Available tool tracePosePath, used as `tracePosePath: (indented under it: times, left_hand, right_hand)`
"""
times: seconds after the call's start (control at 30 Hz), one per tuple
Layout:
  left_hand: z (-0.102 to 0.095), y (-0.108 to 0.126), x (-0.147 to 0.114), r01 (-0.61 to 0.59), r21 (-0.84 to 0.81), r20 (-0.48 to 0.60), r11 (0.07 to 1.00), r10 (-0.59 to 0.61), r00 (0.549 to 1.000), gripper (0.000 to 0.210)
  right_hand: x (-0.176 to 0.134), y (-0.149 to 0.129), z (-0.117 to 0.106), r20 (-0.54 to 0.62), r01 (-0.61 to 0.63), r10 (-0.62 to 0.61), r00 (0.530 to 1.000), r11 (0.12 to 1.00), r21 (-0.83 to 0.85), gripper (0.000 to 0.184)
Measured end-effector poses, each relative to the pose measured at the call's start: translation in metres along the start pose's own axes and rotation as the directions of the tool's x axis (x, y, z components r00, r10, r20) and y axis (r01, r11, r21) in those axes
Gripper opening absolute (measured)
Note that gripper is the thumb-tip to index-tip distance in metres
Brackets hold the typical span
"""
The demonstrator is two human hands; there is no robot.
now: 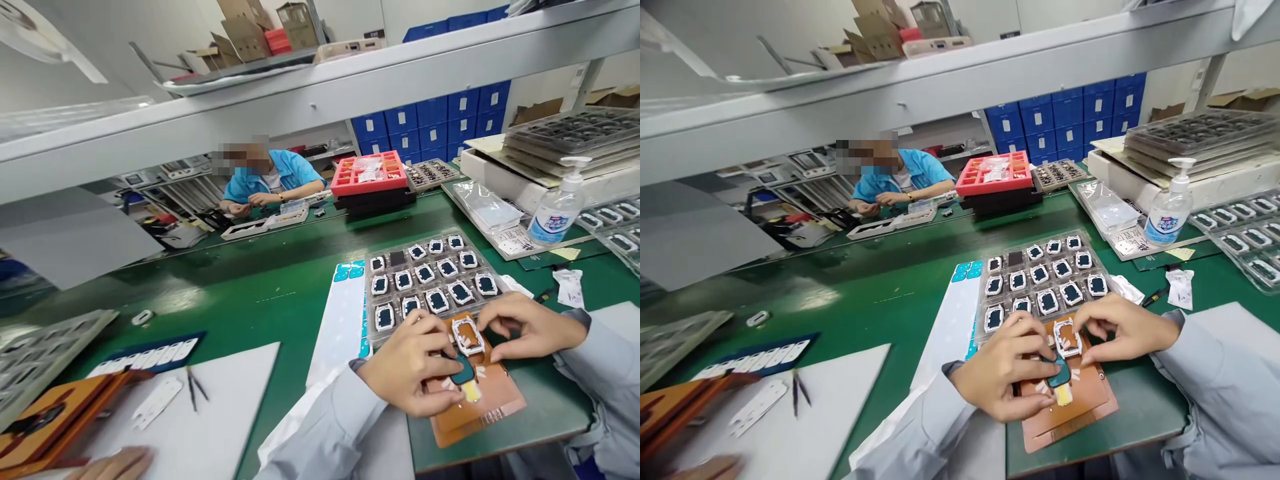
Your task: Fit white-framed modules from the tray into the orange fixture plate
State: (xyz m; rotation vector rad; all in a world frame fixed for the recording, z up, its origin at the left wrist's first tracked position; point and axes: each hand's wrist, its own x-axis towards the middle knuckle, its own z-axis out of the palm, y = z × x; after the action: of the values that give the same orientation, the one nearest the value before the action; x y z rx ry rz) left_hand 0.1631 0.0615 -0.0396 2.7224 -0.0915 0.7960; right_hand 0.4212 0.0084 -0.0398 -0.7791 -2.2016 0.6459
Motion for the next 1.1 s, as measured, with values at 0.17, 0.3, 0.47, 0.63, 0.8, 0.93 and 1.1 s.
tracePosePath:
  times: [0.17, 0.3, 0.47, 0.63, 0.8, 0.93, 1.1]
  left_hand:
    - [0.0, 0.0, -0.001, -0.015, 0.016, -0.003, 1.0, 0.015, 1.0, 0.027]
    - [-0.002, 0.002, 0.0, 0.007, 0.056, 0.044, 0.998, -0.01, 0.999, 0.027]
    - [-0.004, 0.003, 0.001, -0.003, 0.05, 0.052, 0.999, 0.0, 0.999, 0.027]
    - [-0.003, 0.003, 0.002, 0.007, 0.032, 0.038, 0.999, -0.008, 0.999, 0.025]
    - [-0.005, 0.003, 0.002, 0.09, 0.017, -0.144, 0.996, -0.087, 0.986, 0.031]
    - [-0.008, 0.004, 0.001, 0.182, 0.222, -0.187, 0.958, -0.141, 0.972, 0.042]
    - [-0.003, 0.007, 0.002, 0.174, 0.387, -0.121, 0.905, -0.137, 0.983, 0.059]
  right_hand:
    - [0.003, -0.005, -0.009, 0.007, -0.067, 0.068, 0.998, 0.996, -0.056, 0.038]
    - [0.006, -0.006, -0.005, 0.037, -0.015, 0.02, 0.999, 0.992, -0.124, 0.024]
    - [0.005, -0.008, -0.002, 0.016, 0.045, -0.043, 0.999, 0.97, -0.238, 0.026]
    - [0.004, -0.014, 0.004, -0.019, 0.073, -0.085, 0.996, 0.931, -0.357, 0.031]
    - [0.005, -0.019, 0.012, -0.051, 0.13, -0.156, 0.986, 0.934, -0.333, 0.033]
    - [0.007, -0.024, 0.018, -0.045, 0.156, -0.179, 0.983, 0.935, -0.319, 0.033]
    - [0.007, -0.026, 0.025, -0.056, 0.161, -0.193, 0.98, 0.921, -0.354, 0.032]
